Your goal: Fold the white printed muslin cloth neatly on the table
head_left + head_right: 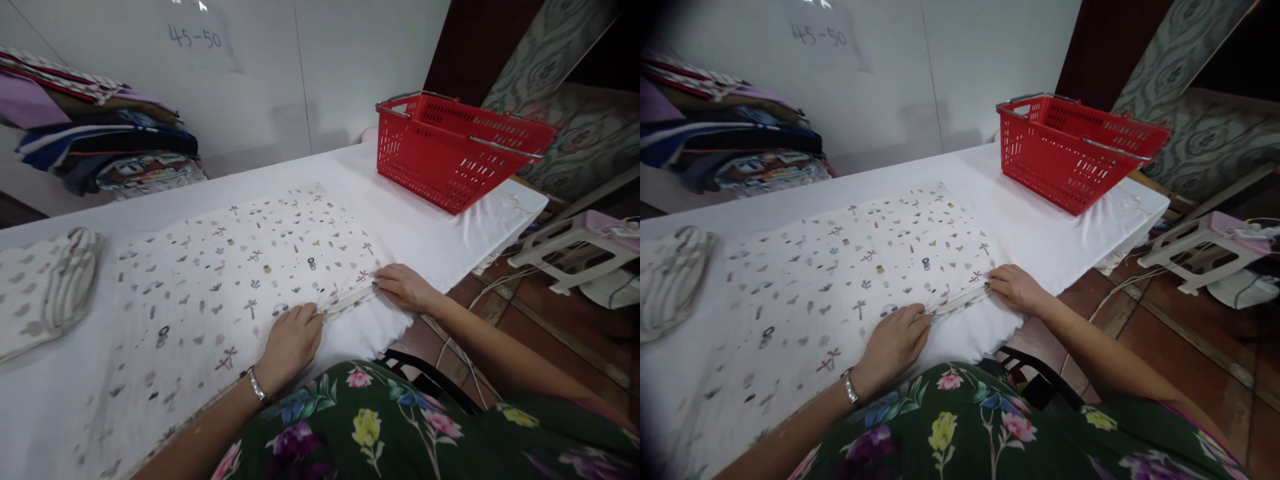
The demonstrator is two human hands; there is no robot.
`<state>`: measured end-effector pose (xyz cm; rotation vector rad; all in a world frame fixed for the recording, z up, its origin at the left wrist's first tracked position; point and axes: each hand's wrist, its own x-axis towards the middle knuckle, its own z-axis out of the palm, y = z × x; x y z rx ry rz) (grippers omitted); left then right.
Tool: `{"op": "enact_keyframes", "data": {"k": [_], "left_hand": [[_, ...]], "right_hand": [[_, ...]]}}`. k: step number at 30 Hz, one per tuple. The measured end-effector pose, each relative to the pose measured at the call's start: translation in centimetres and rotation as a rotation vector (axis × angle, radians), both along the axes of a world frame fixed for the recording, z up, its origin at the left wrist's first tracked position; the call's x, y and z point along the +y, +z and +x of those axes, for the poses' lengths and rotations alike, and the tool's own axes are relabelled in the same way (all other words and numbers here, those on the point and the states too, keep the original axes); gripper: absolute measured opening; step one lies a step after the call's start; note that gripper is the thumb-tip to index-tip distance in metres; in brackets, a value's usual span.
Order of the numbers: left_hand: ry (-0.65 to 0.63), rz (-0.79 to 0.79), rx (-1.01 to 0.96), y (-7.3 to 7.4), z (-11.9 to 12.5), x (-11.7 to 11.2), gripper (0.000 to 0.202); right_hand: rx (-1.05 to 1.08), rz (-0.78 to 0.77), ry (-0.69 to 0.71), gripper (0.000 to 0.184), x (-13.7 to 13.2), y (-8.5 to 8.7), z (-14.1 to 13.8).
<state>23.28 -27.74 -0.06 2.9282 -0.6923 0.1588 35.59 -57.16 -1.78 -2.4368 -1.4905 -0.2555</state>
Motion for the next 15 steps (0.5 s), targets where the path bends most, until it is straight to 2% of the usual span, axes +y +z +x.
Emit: {"op": "enact_keyframes", "data": {"k": [8,15], "left_hand": [[0.018,-0.018,0.02,0.16,0.27,-0.2,0.018],[0.053,-0.162,0.038,-0.12,0.25,0.09,0.023]], "right_hand": [[0.038,0.035,-0.028,0.02,0.02,-0.28,0.23],[0.117,0.17,-0.085,0.017,-0.13,0.24,-0.63]]}}
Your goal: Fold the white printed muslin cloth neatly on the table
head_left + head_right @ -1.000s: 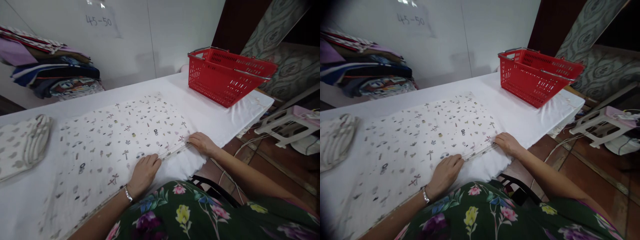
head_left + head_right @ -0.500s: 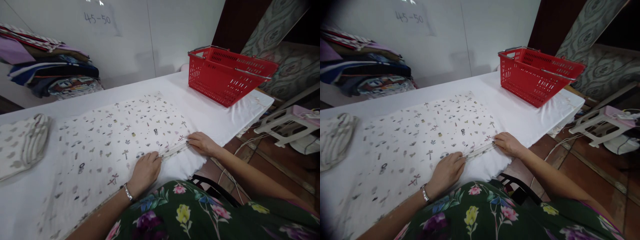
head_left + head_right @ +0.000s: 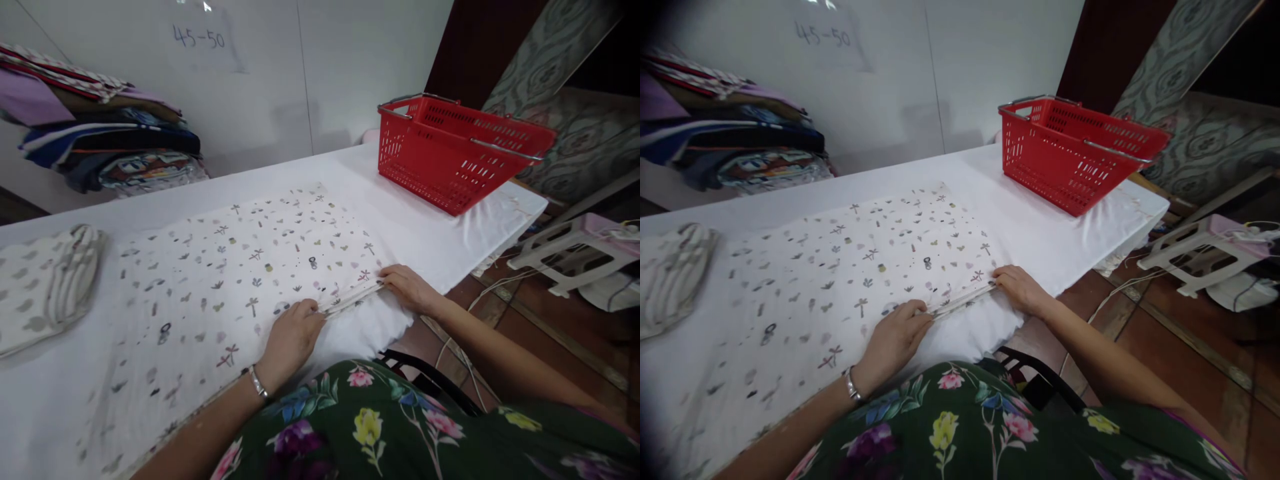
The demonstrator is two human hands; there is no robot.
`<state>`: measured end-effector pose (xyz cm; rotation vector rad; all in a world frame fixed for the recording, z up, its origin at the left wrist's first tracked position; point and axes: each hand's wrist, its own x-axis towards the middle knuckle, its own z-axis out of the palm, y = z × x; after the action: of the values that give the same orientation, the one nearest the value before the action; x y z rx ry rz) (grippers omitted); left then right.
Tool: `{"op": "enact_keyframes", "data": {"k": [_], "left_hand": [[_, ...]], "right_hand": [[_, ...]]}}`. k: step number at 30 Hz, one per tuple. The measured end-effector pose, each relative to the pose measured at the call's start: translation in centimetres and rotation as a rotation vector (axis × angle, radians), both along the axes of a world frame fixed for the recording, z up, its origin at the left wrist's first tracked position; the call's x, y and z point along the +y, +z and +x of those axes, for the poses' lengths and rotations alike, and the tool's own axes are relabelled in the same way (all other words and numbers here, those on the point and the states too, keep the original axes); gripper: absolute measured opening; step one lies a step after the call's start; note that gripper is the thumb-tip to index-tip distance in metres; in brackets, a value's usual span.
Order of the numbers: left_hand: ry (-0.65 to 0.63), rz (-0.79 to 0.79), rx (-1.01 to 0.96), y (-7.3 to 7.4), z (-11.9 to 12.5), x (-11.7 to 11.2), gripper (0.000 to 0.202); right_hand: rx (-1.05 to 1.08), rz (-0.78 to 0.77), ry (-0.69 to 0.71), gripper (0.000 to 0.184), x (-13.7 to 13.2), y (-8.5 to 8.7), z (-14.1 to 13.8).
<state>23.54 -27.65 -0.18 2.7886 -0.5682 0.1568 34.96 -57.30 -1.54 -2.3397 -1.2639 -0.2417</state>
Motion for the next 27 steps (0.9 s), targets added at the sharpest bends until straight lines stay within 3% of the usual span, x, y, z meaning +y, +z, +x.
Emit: {"op": "enact_keyframes", "data": {"k": [4,9,13,18,27], "left_hand": [[-0.042,-0.048,-0.057,0.0,0.0,0.1,0.02],[-0.157,0.031,-0.122,-0.6,-0.1,0.2,0.018],[-0.06,0.027,-0.133,-0.8,-0.1,0.0,0.019],[0.037,-0.04,-0.087,-0.5,0.0,-0.2,0.022],[0.148,-0.088,-0.032,-0.7,0.2,-0.1,0.028]], "right_hand": [[0.024,-0.011,0.008,0.015,-0.2,0.1,-0.2],[-0.018,-0.043,0.022,0.017,-0.4,0.0,-0.4],[-0.033,-0.063,0.034,0.019,-0.4,-0.3,-0.6],[-0.077,-0.079,-0.042,0.036,0.1,-0.7,-0.7],[-0.143,-0.11,-0.092,0.028,0.2,-0.8,-0.5]]}}
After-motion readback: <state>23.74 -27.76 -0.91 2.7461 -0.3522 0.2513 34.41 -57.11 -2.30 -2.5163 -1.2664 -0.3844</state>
